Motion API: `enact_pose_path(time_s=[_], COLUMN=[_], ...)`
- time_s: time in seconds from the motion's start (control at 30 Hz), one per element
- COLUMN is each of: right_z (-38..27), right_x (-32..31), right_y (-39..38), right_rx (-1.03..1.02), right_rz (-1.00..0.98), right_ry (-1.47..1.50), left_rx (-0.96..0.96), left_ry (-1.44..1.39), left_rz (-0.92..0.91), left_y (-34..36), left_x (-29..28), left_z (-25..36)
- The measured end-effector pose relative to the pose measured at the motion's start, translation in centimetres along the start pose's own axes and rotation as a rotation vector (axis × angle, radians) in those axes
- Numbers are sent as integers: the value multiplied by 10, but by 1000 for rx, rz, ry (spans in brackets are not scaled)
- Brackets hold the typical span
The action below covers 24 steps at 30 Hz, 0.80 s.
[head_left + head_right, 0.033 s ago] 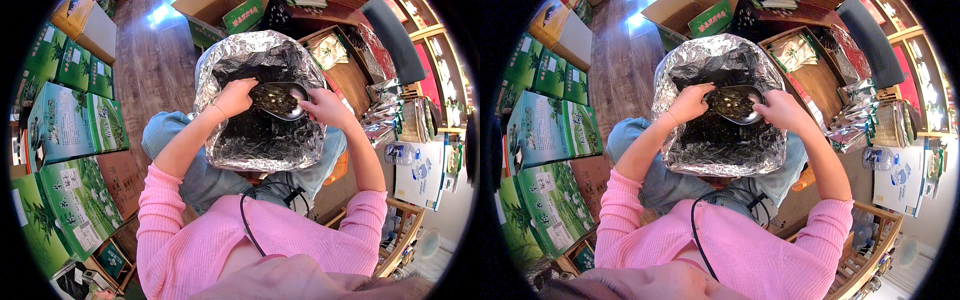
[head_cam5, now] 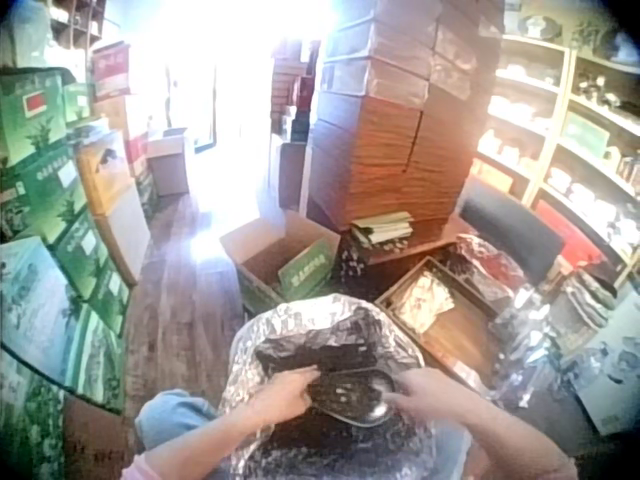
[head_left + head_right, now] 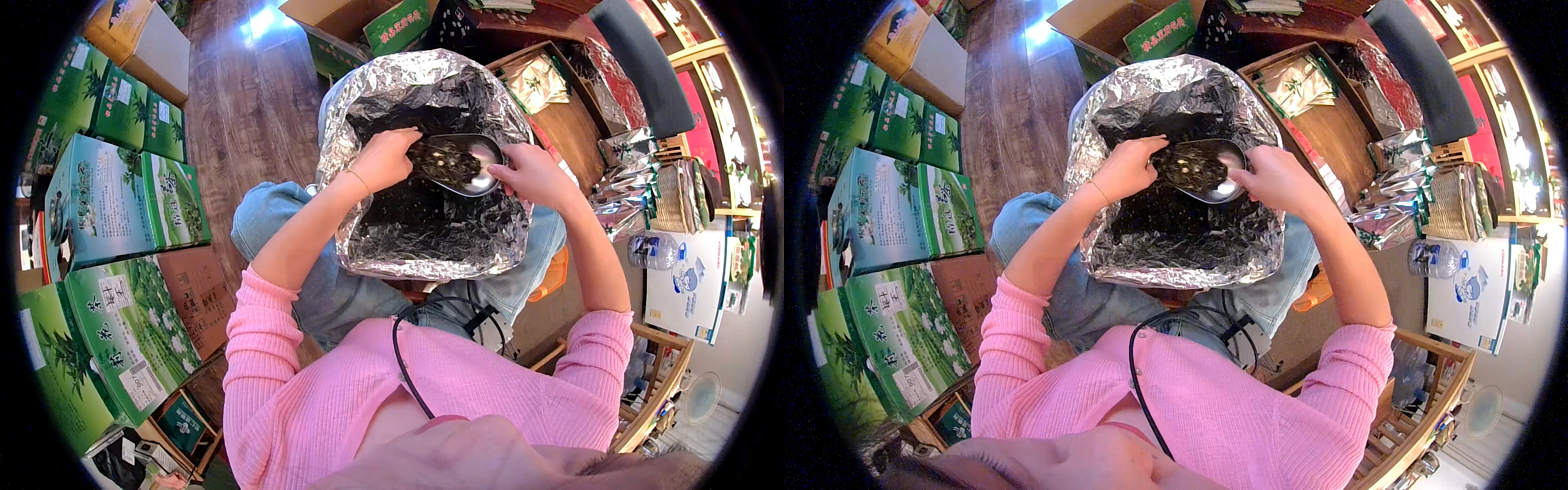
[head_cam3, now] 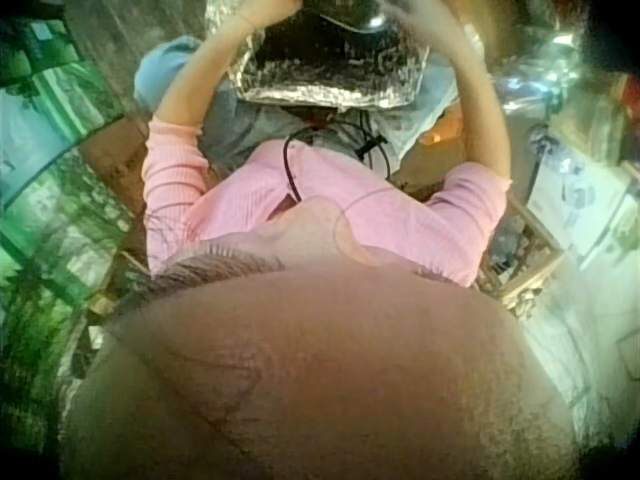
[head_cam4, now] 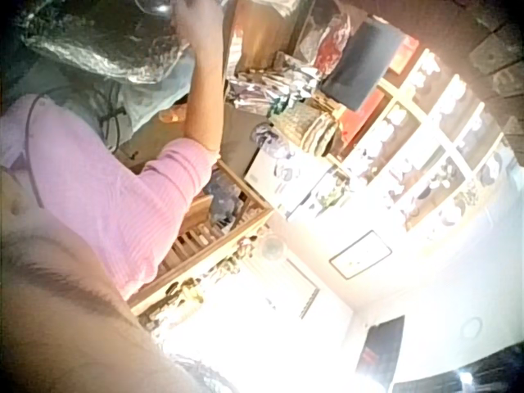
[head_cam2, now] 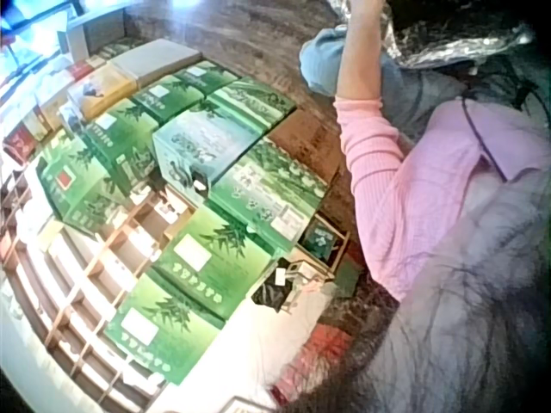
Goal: The person scoops loose tea leaves from a large foil-lined bag using a metal scoop and transfers them into small silver foil packets. The person seals each packet and places it on a nearby wooden surface. The process is repeated multiple times.
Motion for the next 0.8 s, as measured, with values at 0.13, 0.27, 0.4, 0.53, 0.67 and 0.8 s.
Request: enact_pose_path(time_s=[0.13,0.27,0.4,0.53,0.67,0.8], right_z=[-14,-55,-74,-27,65,144], right_x=[-7,-30,1,136,249,321], right_y=[-1,-26,-2,109,195,211], right_rx=[-112,-222,-184,-119,-36,-117], right_rz=[96,389,336,-18,-100,-228], right_ry=[-241,-572,-690,-915,-959,-1089], left_rx=[-18,-52,-121,-131,-143,-109], left_ry=[6,139,215,206,190,191], left_rz=[-12,-2,-26,-24,6,30], left_y=[-2,-7,-8,-2,-1,-1], left_x=[3,7,1,-2,-10,-8], left_z=[-1,-24,-41,-42,-39,-45])
Point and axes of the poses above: each hand's wrist, its own y-axis towards the middle knuckle, its own x-axis out of the palm, z = x × y, the point moved 10 cm from there along y, towards the middle knuckle, and after that the axes turned 3 degrees about y, right-handed, at the moved point
